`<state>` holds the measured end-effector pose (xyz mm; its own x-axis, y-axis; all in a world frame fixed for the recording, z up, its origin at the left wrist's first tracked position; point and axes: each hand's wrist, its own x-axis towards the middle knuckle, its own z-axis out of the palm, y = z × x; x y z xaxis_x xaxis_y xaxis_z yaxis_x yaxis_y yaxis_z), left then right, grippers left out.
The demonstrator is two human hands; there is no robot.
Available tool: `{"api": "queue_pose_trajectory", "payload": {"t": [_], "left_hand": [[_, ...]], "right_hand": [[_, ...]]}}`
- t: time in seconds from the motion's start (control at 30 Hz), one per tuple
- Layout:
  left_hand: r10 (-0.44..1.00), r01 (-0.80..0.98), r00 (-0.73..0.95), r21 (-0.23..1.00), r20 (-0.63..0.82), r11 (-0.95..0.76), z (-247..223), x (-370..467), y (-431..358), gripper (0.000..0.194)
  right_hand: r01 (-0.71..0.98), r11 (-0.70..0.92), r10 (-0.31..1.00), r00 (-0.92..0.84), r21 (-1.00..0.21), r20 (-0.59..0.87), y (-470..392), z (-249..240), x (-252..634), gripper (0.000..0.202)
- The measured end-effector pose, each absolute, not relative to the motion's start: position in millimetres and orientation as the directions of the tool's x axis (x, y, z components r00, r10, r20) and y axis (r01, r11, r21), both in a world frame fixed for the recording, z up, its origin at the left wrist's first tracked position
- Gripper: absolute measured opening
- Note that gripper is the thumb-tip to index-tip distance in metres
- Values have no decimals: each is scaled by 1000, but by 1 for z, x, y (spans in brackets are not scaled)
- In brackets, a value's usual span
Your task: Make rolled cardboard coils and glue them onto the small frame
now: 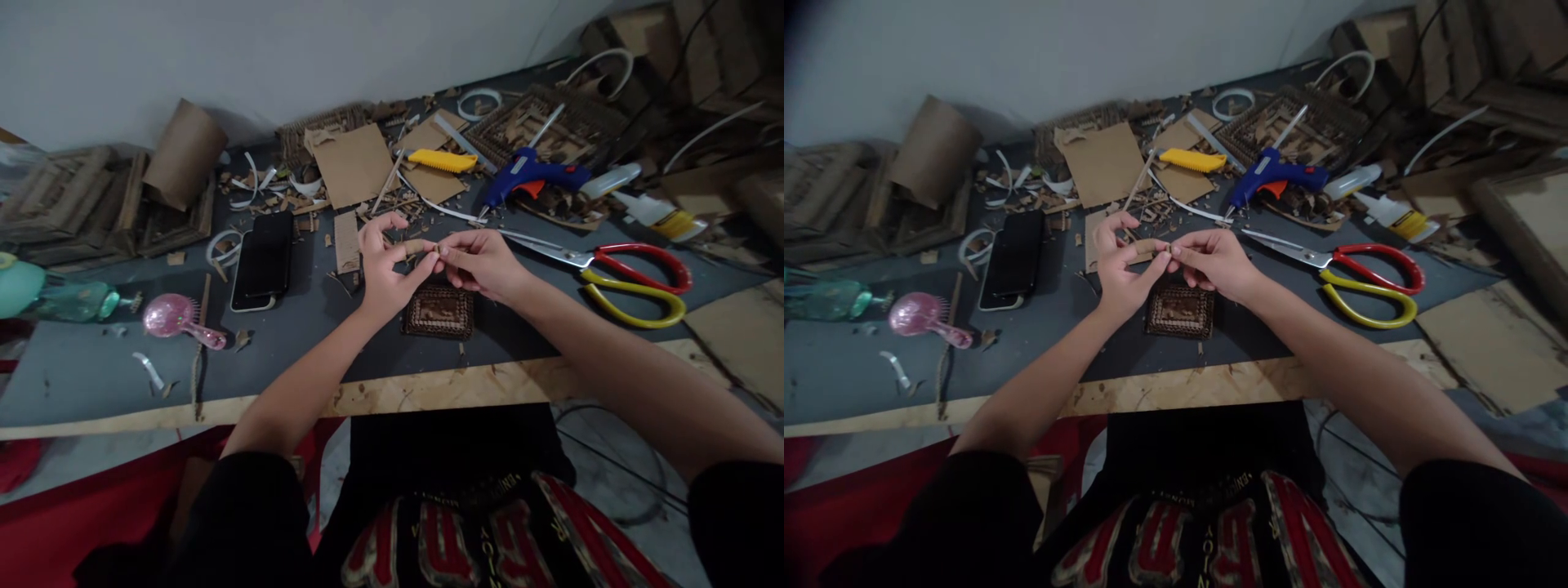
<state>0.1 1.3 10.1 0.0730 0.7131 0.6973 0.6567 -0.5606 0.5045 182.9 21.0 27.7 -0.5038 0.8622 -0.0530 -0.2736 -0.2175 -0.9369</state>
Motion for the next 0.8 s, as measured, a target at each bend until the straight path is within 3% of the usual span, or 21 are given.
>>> {"api": "queue_pose_trajectory", "payload": {"t": [0.23, 0.53, 0.8], "left_hand": [[647, 764, 195, 299, 738, -572, 13, -5, 1, 29], [590, 742, 294, 210, 752, -637, 9, -10, 3, 25], [637, 728, 356, 225, 684, -648, 8, -12, 6, 23]], "right_hand": [[-281, -264, 832, -550, -923, -70, 25, 27, 186, 40], [-196, -230, 845, -526, -953, -96, 27, 27, 189, 35], [-154, -152, 871, -488, -976, -58, 27, 26, 188, 32]]}}
